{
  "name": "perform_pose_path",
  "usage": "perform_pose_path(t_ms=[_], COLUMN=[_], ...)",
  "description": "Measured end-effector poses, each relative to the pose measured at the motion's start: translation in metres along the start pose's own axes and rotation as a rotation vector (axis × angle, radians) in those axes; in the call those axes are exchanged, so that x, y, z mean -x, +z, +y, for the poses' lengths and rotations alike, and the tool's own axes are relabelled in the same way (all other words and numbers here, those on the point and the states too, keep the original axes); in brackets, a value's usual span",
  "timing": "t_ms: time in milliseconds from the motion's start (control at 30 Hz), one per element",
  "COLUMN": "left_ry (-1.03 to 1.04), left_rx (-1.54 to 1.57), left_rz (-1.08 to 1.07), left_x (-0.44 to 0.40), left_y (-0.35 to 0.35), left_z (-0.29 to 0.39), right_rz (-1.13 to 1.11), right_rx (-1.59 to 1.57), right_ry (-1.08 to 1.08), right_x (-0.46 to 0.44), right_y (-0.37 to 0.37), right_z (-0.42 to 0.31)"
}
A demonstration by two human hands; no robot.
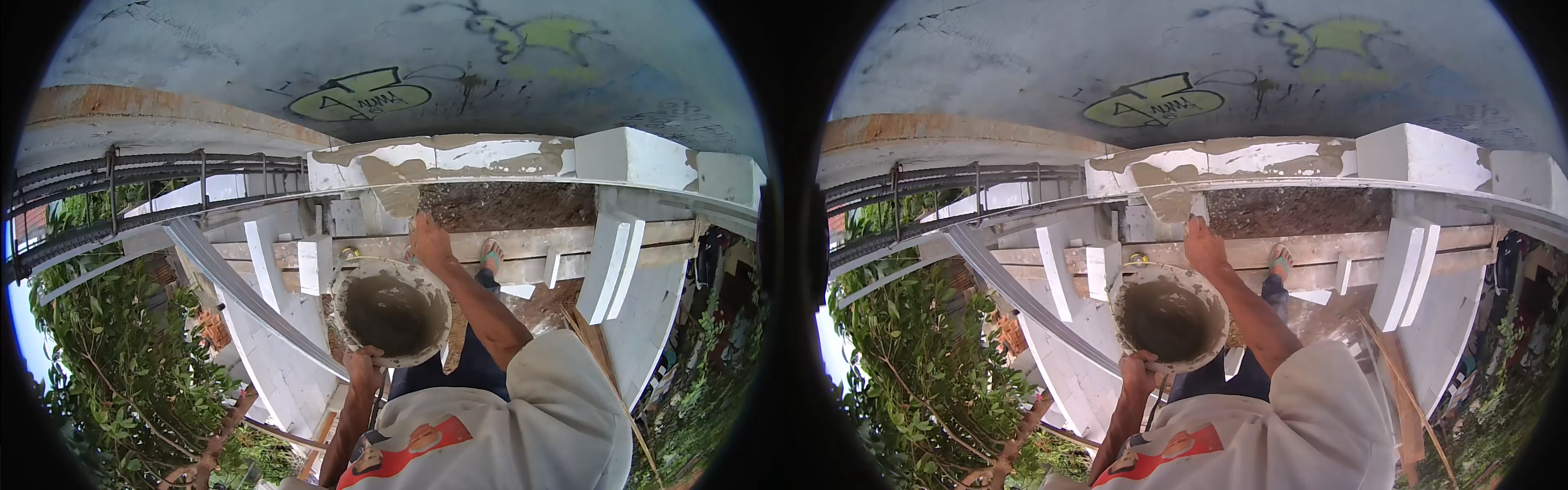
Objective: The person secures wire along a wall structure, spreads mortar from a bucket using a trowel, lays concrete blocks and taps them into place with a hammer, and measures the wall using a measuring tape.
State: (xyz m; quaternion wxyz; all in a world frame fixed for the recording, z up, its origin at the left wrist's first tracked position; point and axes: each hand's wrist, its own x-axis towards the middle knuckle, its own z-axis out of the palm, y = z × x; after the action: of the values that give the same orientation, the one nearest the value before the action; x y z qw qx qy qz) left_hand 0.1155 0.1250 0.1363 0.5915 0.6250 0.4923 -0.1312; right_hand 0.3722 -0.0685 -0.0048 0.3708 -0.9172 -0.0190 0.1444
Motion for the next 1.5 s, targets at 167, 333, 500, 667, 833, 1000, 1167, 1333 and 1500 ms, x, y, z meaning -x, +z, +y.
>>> perform_pose_path(t_ms=[167, 333, 500, 667, 833, 1000, 1167, 1333, 1500], left_ry=[-0.053, 0.237, 0.179, 0.084, -0.091, 0.078, 0.196, 0.245, 0.340], left_rx=[0.063, 0.026, 0.103, 0.135, 0.304, 0.110, 0.185, 0.142, 0.252], left_rz=[-0.002, -0.091, -0.018, 0.005, 0.092, 0.024, 0.054, -0.051, -0.091], left_x=[-0.007, -0.012, -0.001, -0.020, 0.004, 0.020, 0.039, 0.066, 0.059], left_y=[-0.014, -0.026, 0.002, 0.000, 0.036, 0.045, 0.089, 0.128, 0.159], left_z=[-0.006, -0.032, 0.011, -0.018, 0.053, 0.069, 0.105, 0.138, 0.137], right_rz=[-0.109, 0.061, -0.176, -0.167, -0.418, -0.349, -0.595, -0.564, -0.807], right_rx=[0.028, 0.056, 0.193, 0.244, 0.253, 0.273, 0.592, 0.808, 0.630], right_ry=[-0.048, -0.080, -0.147, -0.193, -0.201, -0.309, -0.354, -0.457, -0.534], right_x=[0.008, -0.027, -0.013, -0.021, 0.036, 0.116, 0.144, 0.160, 0.173], right_y=[0.011, 0.032, 0.019, 0.026, -0.042, -0.180, -0.194, -0.190, -0.237], right_z=[-0.028, -0.047, -0.063, -0.062, -0.033, -0.009, 0.001, -0.020, -0.012])
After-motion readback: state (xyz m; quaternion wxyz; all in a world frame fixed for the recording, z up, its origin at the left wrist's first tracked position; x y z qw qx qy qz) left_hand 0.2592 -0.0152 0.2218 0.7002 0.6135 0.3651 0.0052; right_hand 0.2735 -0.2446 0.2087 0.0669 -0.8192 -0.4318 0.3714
